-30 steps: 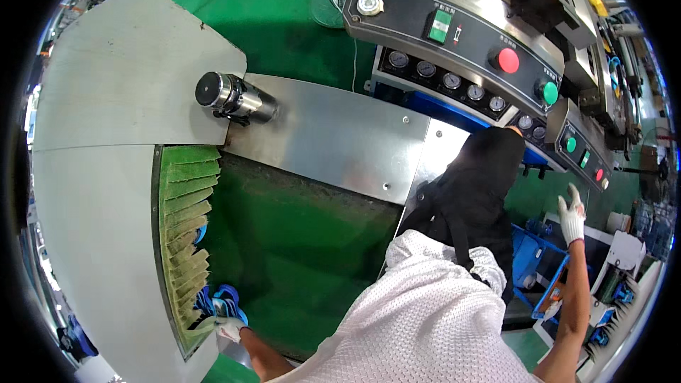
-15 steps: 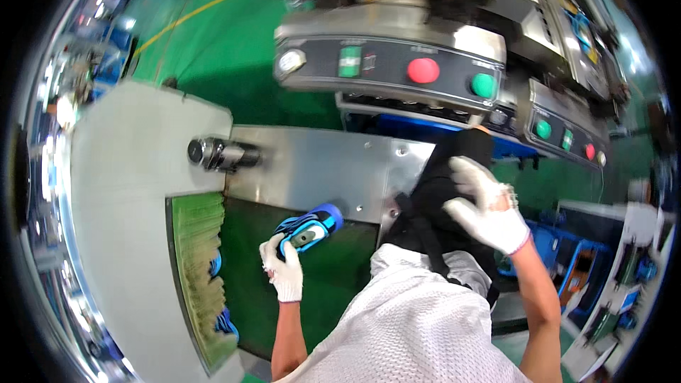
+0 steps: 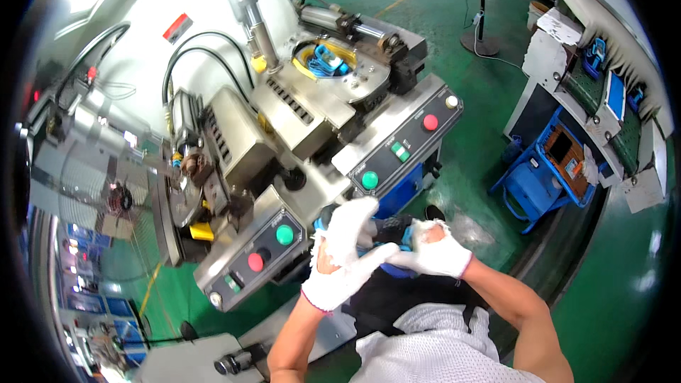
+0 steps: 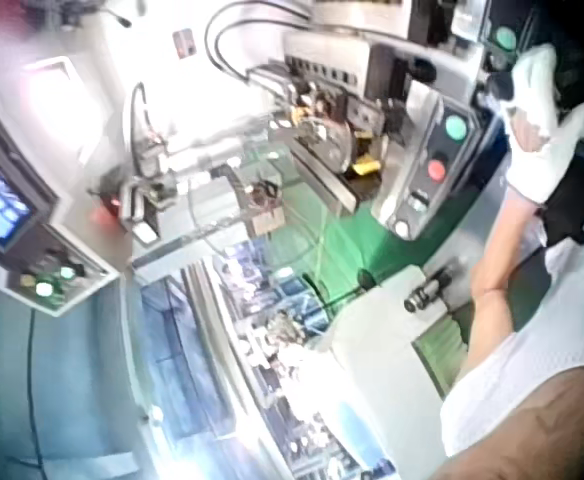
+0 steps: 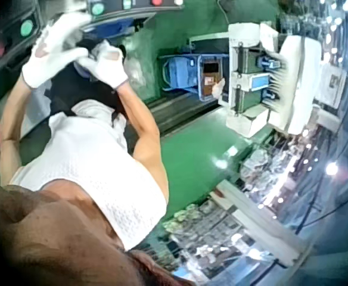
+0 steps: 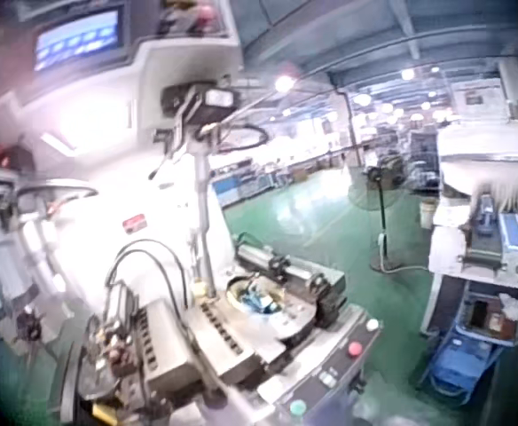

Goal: The person picks up blue shoes, places them one by one into a pressing machine, operates the machine by pulling handles and pressing buttons to attach the soles, and then places the finished shoes onto a conveyor belt or into a cardboard box.

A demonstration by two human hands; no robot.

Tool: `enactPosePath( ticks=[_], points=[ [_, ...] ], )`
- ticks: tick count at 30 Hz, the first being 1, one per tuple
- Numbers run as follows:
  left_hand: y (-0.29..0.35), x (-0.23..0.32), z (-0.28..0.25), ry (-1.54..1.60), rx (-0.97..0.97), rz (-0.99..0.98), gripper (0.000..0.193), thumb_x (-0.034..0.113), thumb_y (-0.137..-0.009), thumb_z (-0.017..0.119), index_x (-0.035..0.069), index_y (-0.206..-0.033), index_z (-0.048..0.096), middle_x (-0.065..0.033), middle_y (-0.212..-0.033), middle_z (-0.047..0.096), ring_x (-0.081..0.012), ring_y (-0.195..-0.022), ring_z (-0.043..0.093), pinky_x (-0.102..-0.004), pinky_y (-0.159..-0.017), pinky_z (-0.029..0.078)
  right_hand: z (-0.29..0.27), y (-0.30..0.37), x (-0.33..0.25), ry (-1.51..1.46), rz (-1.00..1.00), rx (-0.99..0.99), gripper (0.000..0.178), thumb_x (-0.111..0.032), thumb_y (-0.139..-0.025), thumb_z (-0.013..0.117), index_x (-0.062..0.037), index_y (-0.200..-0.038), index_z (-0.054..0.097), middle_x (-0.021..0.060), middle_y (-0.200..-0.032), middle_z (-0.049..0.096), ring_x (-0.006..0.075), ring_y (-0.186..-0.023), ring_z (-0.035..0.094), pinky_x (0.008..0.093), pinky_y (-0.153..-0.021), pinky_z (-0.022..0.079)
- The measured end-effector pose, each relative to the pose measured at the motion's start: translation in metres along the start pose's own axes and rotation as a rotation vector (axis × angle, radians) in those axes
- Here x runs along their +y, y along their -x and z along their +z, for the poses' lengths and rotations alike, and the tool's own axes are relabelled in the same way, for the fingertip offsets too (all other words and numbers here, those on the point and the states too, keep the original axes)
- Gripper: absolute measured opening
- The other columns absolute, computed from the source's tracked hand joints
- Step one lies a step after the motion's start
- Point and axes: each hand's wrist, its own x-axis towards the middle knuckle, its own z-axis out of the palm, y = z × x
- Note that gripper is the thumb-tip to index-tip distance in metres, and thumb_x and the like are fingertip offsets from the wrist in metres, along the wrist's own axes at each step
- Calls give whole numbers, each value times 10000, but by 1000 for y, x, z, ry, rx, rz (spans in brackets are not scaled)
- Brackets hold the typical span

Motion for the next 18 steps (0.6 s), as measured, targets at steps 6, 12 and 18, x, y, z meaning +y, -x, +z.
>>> enactPosePath(
  ticks=[6, 12, 18],
  points=[
    [-168, -86, 1, -250, 206, 54, 620, 208, -892, 779, -6, -1425, 547, -224, -1394, 568, -352, -1263, 591, -440, -1085, 484, 3, 52, 121, -702, 435, 424, 679, -316, -845, 808, 58, -1350, 553, 102, -1141, 682, 169, -986, 621, 357, -872, 532],
    [-328, -243, 12, -251, 334, -378, 800, 407, -911, 742, 11, -1542, 449, -253, -1543, 494, -364, -1413, 497, -424, -1178, 393, 22, 66, 185, -1066, 681, 527, 737, -336, -799, 809, 39, -1361, 515, 46, -1121, 645, 123, -924, 585, 327, -795, 537],
    [-417, -333, 53, -36, 351, -449, 483, 240, -938, 712, 82, -1388, 635, -158, -1224, 714, -243, -1088, 687, -348, -973, 526, 27, 58, 222, -1067, 797, 583, 566, -272, -745, 759, 120, -1102, 560, 37, -979, 594, 108, -803, 493, 322, -677, 502]
  ],
)
